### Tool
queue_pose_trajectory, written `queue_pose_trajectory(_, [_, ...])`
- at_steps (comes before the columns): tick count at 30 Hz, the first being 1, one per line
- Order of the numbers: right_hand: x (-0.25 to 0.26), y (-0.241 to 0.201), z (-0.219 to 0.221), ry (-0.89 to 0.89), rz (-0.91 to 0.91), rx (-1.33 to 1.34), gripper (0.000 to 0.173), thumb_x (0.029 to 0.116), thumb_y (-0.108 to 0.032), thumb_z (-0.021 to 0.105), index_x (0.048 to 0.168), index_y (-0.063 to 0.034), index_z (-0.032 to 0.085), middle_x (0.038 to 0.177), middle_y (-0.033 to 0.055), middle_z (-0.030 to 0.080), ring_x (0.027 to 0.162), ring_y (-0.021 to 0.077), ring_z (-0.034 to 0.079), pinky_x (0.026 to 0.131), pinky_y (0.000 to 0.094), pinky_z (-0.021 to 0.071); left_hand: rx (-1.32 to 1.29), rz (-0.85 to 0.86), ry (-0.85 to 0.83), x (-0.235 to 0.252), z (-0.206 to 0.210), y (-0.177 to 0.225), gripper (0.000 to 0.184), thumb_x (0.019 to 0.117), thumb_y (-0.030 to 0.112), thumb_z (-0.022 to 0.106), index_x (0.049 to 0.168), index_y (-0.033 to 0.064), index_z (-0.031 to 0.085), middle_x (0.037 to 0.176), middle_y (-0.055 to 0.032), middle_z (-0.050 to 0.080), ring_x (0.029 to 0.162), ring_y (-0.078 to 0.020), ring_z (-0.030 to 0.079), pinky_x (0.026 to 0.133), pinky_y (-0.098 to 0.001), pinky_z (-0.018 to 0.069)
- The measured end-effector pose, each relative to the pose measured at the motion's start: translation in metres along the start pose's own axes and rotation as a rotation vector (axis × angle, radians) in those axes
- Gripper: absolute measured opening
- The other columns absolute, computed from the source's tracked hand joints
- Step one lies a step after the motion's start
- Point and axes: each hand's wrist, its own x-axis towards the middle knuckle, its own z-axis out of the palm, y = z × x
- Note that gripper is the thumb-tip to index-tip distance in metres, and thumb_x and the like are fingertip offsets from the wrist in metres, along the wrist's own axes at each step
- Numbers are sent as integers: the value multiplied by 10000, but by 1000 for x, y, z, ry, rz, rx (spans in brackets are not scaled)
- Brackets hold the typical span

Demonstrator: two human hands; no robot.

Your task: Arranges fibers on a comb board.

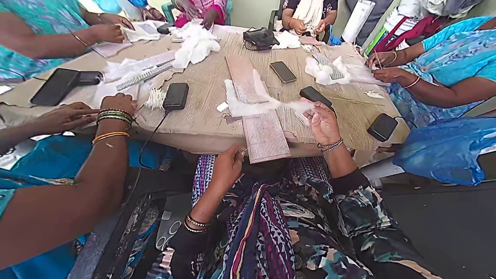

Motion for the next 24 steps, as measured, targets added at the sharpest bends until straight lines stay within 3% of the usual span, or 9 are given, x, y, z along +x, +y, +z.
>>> queue_pose_trajectory(3, [12,9,7,-202,-88,-242,203,965,17,481,918,-33,673,1111,46,737,1100,86,667,982,285,531,-240,8,57,9,1,-3,202,1020,115,560,1145,-9,657,876,-47,659,731,-69,612,712,-256,527])
queue_pose_trajectory(5, [11,18,20,-310,-226,-543,98,947,-49,600,957,-21,693,1048,32,699,976,46,625,841,239,507,-426,-16,88,20,-2,5,182,1004,72,611,1157,-22,632,855,-23,632,697,-34,569,664,-212,486])
queue_pose_trajectory(8, [0,34,43,-515,-422,-868,144,931,-73,659,1002,12,751,1024,175,682,979,306,623,854,486,481,-602,-46,144,38,-2,13,169,1012,78,623,1171,22,619,770,23,614,561,8,461,522,-155,359])
queue_pose_trajectory(11, [-4,49,56,-676,-407,-1017,294,911,-98,706,1194,-29,751,1139,191,704,1041,375,664,870,610,461,-649,-43,186,43,1,13,162,1018,85,619,1177,55,620,787,24,614,550,5,449,502,-143,340])
queue_pose_trajectory(13, [-2,52,51,-601,-367,-987,323,887,-53,689,1201,3,734,1160,210,710,997,376,692,869,609,498,-632,-53,202,40,3,9,166,1012,57,610,1178,68,619,806,20,607,556,0,451,500,-141,348])
queue_pose_trajectory(15, [1,50,44,-535,-333,-964,287,882,-33,677,1158,24,732,1134,223,709,937,363,695,842,545,544,-621,-66,229,37,2,0,191,1015,44,588,1199,83,625,816,14,598,552,-10,441,492,-149,338])
queue_pose_trajectory(17, [-3,46,46,-559,-310,-983,239,900,-42,696,1128,16,740,1114,210,704,923,355,683,828,533,542,-631,-99,283,41,-5,-9,181,1020,55,572,1190,87,626,797,13,572,522,-15,407,465,-152,309])
queue_pose_trajectory(21, [-6,45,62,-614,-337,-1040,202,913,-78,713,1096,-8,760,1074,187,711,887,357,676,798,580,494,-738,-158,395,76,-13,-30,164,979,-9,608,1143,-6,627,848,0,615,598,-11,483,527,-163,381])
queue_pose_trajectory(24, [1,50,80,-613,-350,-1038,171,932,-76,688,1077,-14,754,1038,174,699,847,324,668,765,536,518,-718,-198,397,82,-15,-36,171,974,-9,623,1145,-7,626,843,-8,606,589,-14,468,512,-165,359])
